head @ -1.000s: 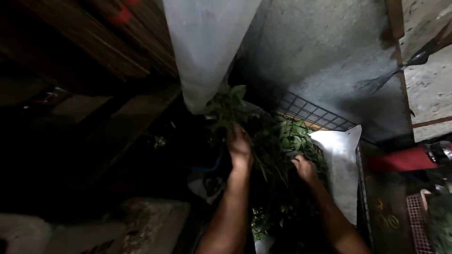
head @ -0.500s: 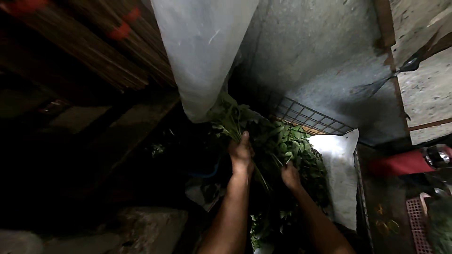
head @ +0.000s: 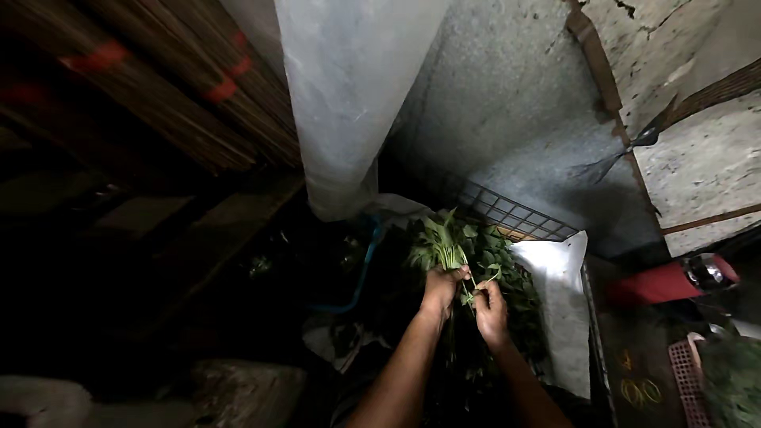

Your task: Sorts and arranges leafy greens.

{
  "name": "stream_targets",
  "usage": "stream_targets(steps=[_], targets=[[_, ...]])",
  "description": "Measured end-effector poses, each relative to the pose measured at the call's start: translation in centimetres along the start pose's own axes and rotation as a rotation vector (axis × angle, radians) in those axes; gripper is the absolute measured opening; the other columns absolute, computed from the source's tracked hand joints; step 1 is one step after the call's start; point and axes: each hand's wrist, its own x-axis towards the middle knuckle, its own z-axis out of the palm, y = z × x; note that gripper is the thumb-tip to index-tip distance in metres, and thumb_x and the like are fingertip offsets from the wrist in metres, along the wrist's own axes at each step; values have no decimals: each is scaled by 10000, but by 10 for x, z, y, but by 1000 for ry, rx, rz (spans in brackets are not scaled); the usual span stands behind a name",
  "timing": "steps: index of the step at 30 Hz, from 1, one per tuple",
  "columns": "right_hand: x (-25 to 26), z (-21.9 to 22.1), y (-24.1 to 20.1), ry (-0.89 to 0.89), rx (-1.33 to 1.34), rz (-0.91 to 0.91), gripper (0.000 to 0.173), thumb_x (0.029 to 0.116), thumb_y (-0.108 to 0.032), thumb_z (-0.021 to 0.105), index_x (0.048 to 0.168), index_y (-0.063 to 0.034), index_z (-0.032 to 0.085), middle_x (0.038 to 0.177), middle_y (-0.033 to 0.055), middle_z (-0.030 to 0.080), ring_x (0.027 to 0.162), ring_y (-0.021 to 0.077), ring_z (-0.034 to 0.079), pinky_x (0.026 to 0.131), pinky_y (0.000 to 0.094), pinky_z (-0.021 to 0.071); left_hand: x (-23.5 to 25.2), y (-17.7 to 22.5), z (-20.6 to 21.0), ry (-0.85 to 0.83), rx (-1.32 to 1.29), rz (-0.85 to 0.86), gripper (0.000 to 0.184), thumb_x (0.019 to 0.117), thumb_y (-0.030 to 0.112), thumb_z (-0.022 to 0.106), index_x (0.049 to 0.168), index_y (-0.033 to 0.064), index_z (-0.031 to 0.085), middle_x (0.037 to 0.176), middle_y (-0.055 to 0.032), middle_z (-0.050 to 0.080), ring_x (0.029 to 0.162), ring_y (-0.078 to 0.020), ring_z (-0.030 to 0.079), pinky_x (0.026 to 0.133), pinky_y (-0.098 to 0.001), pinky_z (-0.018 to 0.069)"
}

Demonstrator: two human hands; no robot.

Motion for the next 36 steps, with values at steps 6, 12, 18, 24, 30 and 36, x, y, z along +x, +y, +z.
stream_targets(steps=[6,12,18,24,30,36], targets=[[3,-4,-12,-124,138,122,157,1022,-73,541,1077,37,638,979,113,705,824,130,692,773,289,587,-3,5,-3,-46,15,75,244,1086,86,472,1309,-11,483,891,-97,731,779,-145,705,721,-287,574],[24,-20,-10,131,456,357,175,1062,-35,471,1203,62,506,913,145,702,738,182,714,681,319,607,4,9,-11,133,-45,162,218,1095,122,471,1271,-6,484,729,-55,558,562,-120,559,534,-247,513],[25,0,-42,-129,219,57,142,991,-49,600,1067,53,664,940,115,689,802,123,673,740,279,584,-2,1,-4,23,35,120,260,989,116,679,1190,-12,574,876,-96,663,684,-126,633,628,-268,554],[17,30,-36,-299,270,13,295,1041,-120,537,1284,35,600,1278,165,645,1194,164,621,1042,315,513,0,3,-5,87,-198,177,305,1117,221,414,1059,-11,603,860,-102,700,747,-174,684,686,-321,585],[-12,33,-22,-360,301,30,370,1085,-97,416,1351,108,572,1347,215,623,1252,148,591,1107,273,438,-1,8,-14,87,-197,105,387,1136,281,345,947,2,534,634,-77,614,582,-204,666,627,-351,612],[-23,-12,-15,-568,67,45,401,1092,-212,416,1255,85,630,1088,185,684,986,159,638,936,322,511,-1,20,-24,132,-233,19,387,1130,359,349,904,73,480,543,-11,462,432,-161,523,499,-350,567]])
